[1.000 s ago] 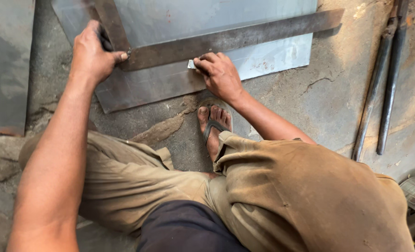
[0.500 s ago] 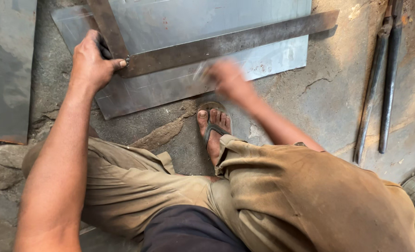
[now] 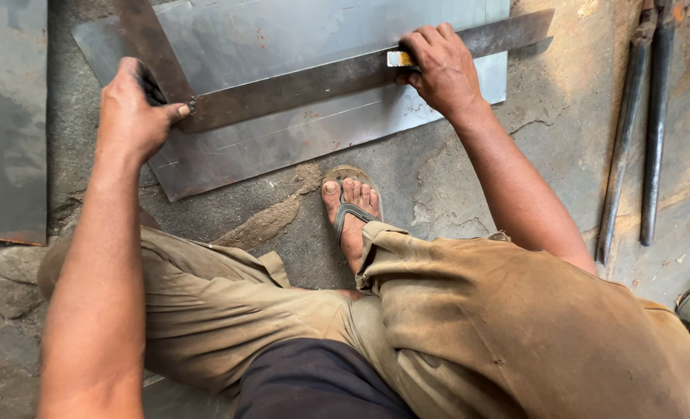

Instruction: The person uses a metal square and a scribing tool to draw straight lines on flat metal sheets. They repeatedly position the square, scribe along its edge, and reposition the tool to mark multiple lines on the sheet.

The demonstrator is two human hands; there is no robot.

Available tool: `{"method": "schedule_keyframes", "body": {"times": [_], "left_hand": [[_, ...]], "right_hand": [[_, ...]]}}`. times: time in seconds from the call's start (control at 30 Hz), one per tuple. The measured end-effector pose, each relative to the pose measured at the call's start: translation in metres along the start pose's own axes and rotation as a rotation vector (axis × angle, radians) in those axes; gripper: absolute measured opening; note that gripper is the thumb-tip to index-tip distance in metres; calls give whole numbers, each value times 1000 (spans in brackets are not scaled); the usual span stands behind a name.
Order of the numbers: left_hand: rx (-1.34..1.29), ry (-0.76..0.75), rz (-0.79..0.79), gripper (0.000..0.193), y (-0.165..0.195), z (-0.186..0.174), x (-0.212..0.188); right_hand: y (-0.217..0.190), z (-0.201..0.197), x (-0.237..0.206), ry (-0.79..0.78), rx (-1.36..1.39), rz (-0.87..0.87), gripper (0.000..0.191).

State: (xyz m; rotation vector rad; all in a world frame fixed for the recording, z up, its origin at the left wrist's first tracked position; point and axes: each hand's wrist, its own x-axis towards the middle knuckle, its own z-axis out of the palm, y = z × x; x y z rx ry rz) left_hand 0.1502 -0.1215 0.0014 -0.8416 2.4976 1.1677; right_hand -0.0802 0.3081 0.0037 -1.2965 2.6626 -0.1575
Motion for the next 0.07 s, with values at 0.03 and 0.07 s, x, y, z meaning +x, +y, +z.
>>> {"method": "schedule_keyframes", "body": {"times": [0.03, 0.07], "left_hand": [[6, -3, -20, 54, 0, 0, 0], [4, 13, 3, 55, -1, 0, -2]], "right_hand": [[0, -2, 0, -4, 7, -5, 56], [-1, -4, 1, -15, -12, -6, 56]]}}
